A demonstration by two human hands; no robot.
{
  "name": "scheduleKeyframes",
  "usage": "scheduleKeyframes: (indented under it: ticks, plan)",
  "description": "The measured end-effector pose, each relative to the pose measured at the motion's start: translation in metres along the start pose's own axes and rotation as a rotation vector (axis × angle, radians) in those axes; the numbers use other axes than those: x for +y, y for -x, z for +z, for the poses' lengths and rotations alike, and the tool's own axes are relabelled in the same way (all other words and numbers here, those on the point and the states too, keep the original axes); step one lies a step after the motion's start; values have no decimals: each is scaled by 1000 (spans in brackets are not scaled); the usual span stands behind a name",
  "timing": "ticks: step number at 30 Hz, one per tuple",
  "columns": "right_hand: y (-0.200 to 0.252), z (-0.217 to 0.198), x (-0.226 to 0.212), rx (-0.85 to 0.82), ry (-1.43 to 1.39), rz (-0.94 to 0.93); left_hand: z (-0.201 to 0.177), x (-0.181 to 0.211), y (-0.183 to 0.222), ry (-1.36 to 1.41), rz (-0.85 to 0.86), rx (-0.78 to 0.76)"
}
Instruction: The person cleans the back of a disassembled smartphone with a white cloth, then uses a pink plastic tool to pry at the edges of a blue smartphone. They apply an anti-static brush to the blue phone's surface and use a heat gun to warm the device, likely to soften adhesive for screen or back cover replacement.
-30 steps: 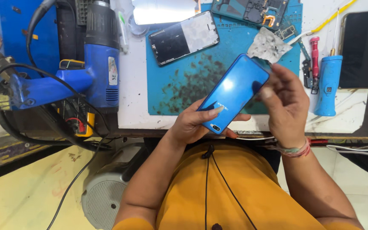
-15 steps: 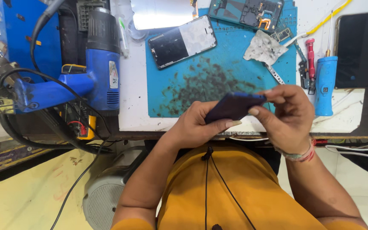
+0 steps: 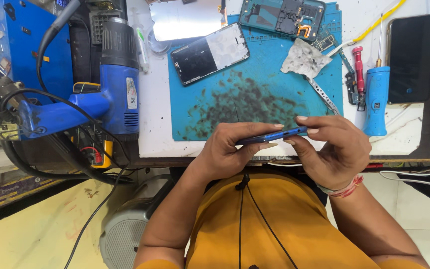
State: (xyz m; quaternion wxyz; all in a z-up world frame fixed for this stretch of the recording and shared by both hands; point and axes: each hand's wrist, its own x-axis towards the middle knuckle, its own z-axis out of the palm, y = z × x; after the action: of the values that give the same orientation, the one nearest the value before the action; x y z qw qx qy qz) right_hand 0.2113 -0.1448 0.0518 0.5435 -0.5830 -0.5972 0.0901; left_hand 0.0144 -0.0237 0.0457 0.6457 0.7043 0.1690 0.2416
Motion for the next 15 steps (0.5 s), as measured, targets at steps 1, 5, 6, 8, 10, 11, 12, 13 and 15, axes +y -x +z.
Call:
scheduleKeyframes:
  ticks: [1, 5, 6, 8, 10, 11, 12, 13, 15]
  plan:
    - [0, -1, -1, -1, 64, -32, 0, 0, 0, -1, 5, 3]
    - [-1, 0, -1, 27, 226, -130, 0, -1, 0, -50, 52, 16]
    - [0, 1, -1, 33, 231, -139, 0, -1, 0, -61, 60, 18]
    - [2, 3, 0, 44, 240, -149, 0, -1, 0, -79, 83, 31]
    - [4, 5, 1, 52, 248, -149, 1, -2, -1, -93, 115, 56]
    - [5, 6, 2, 50, 254, -143, 1, -2, -1, -111, 121, 66]
    - [6, 7, 2, 48, 261, -135, 2, -2, -1, -129, 127, 75]
    - [8, 7, 2, 45, 268, -128, 2, -2, -1, -147, 132, 84]
    - [8, 10, 3, 63, 252, -113, 3, -2, -1, -164, 134, 93]
